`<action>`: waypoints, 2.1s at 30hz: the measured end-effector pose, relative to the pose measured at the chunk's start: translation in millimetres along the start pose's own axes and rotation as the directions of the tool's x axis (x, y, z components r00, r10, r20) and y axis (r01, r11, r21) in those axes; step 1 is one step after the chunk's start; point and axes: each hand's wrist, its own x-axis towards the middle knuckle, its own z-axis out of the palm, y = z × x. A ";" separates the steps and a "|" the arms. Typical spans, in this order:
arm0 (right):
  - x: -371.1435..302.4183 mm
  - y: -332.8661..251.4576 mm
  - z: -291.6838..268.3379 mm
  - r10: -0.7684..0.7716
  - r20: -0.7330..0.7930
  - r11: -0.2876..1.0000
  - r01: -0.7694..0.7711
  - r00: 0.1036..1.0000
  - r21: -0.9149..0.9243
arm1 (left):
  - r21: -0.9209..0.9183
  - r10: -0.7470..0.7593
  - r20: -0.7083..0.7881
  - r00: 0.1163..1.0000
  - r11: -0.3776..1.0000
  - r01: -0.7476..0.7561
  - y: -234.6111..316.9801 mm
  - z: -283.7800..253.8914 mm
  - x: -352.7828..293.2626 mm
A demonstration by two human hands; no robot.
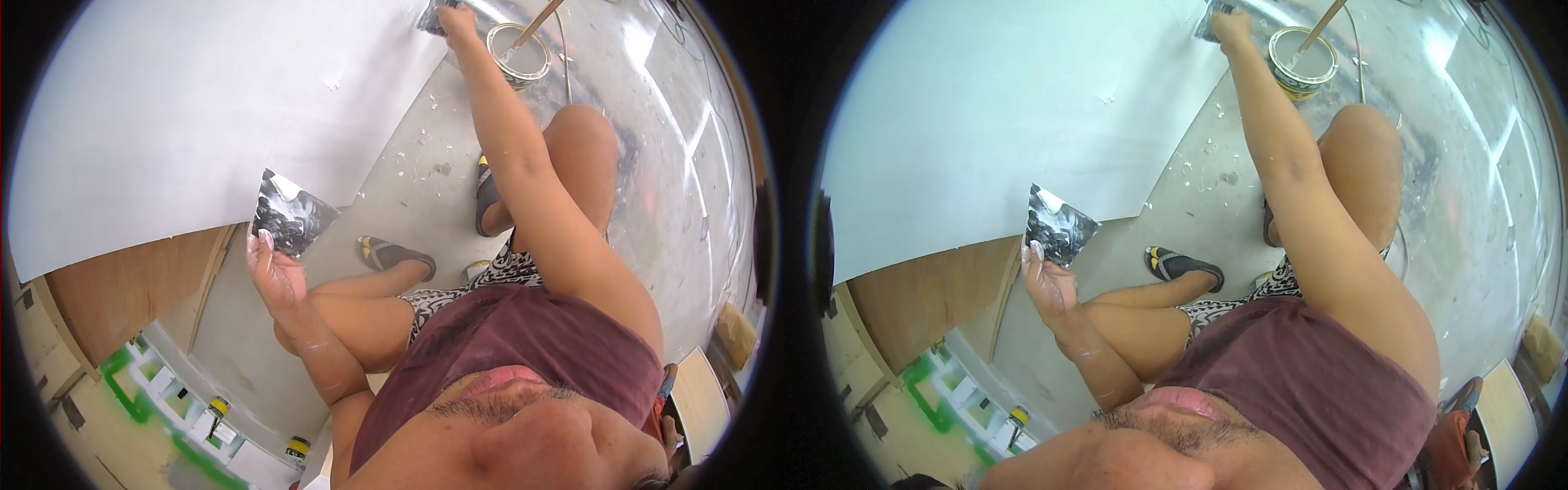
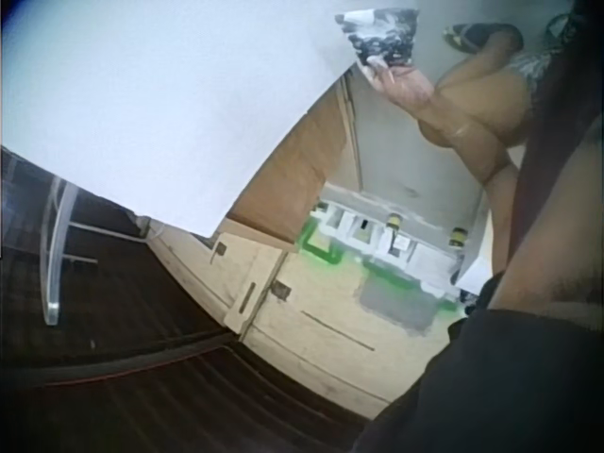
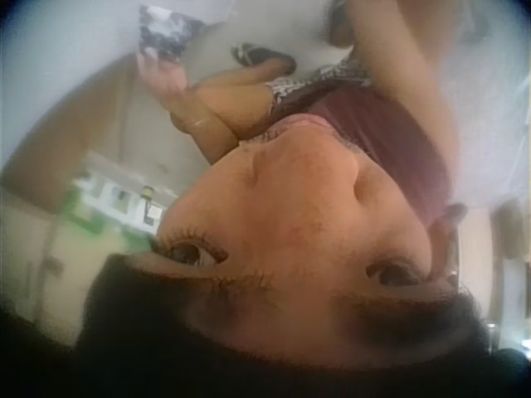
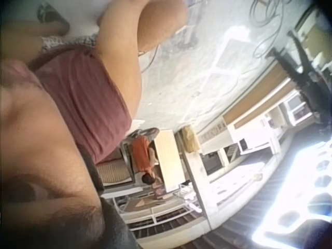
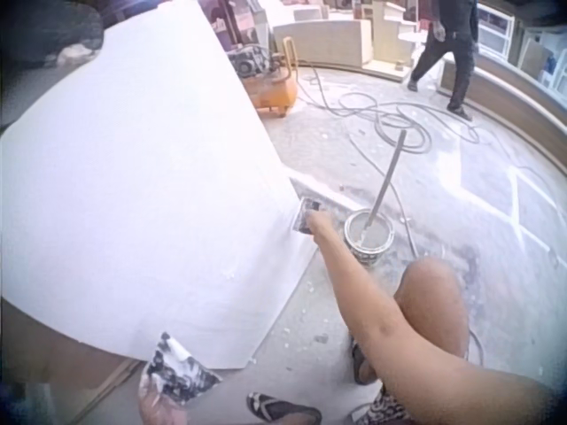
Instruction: The person applies putty to a board, mixing the compound between two metal scrapers and smoothing it onto the board surface with a scraper.
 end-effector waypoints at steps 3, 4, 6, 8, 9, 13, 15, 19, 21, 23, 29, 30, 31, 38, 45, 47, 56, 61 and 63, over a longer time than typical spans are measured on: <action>9.4 19.2 9.7 0.104 -0.007 0.976 -0.101 0.995 0.194 | -0.017 -0.012 -0.017 1.000 1.000 0.011 -0.5 7.0 -0.2; 13.1 19.3 10.3 0.063 0.030 0.980 -0.067 0.998 0.188 | -0.016 -0.010 -0.018 1.000 1.000 0.010 -0.8 6.9 0.5; 39.7 -0.4 4.9 -0.032 -0.003 0.996 0.032 1.000 0.083 | -0.043 -0.032 0.054 0.998 0.998 0.034 -4.4 14.3 5.7; 33.6 -16.2 9.9 -0.172 -0.109 0.978 0.157 0.979 -0.136 | -0.017 -0.033 0.040 0.999 0.999 0.034 -8.2 12.9 7.0; 23.1 -34.6 25.0 -0.200 -0.053 0.978 0.196 0.978 -0.070 | 0.012 -0.029 0.016 0.999 1.000 0.028 -7.4 9.8 5.2; -45.0 -125.0 80.7 -0.220 0.169 0.975 0.223 0.961 -0.001 | -0.010 -0.027 -0.092 0.995 1.000 0.026 6.9 11.0 -9.0; -47.2 -158.1 82.6 -0.311 0.145 0.947 0.319 0.939 -0.034 | -0.044 -0.029 -0.034 0.999 0.999 0.027 -0.5 16.9 -3.0; -119.7 -190.0 104.9 -0.745 0.135 0.580 0.735 0.653 -0.352 | -0.047 -0.017 -0.059 0.998 0.999 0.014 -1.9 9.6 -2.9; -168.0 -200.1 103.2 -0.576 0.355 0.607 0.676 0.736 -0.418 | -0.032 -0.004 -0.053 0.999 0.999 0.003 -1.1 8.1 -3.1; -186.1 -180.7 95.2 -0.681 0.432 0.490 0.807 0.591 -0.330 | -0.030 -0.015 -0.018 1.000 0.999 0.014 -4.5 16.7 2.1; -184.1 -121.7 58.1 -0.609 0.368 0.582 0.711 0.702 -0.393 | -0.028 0.003 0.014 1.000 1.000 -0.002 -0.8 4.0 -0.5; -169.6 -120.1 46.6 -0.755 0.101 0.641 0.761 0.648 -0.102 | -0.049 0.014 0.020 1.000 0.999 -0.013 -1.0 1.6 -1.0; -136.5 -93.7 37.8 -0.629 0.056 0.777 0.628 0.775 0.047 | -0.045 0.014 0.013 1.000 0.999 -0.013 -0.6 -0.1 -2.6; -22.4 6.6 8.4 -0.031 0.062 0.980 0.018 0.998 0.199 | 0.049 -0.005 -0.024 1.000 0.999 0.007 2.3 12.4 -4.5; 20.3 -3.4 14.5 -0.122 -0.112 0.992 0.123 0.986 0.000 | -0.009 -0.023 0.055 0.998 1.000 0.024 -1.2 37.1 1.7; -7.4 -25.8 34.6 -0.326 -0.052 0.942 0.320 0.944 -0.105 | 0.008 -0.022 0.031 0.999 1.000 0.022 0.3 33.2 -0.1; -165.3 -140.5 106.8 -0.796 0.101 0.561 0.789 0.597 -0.251 | -0.031 -0.012 0.005 1.000 0.999 0.012 0.7 20.3 -4.2; -261.9 -135.5 101.4 -0.655 0.498 0.419 0.822 0.568 -0.386 | -0.013 0.015 0.040 0.999 1.000 -0.015 3.7 22.6 -6.8; -280.1 -115.9 96.8 -0.720 0.500 0.400 0.876 0.482 -0.268 | -0.013 0.022 0.003 1.000 1.000 -0.022 2.3 26.7 -6.2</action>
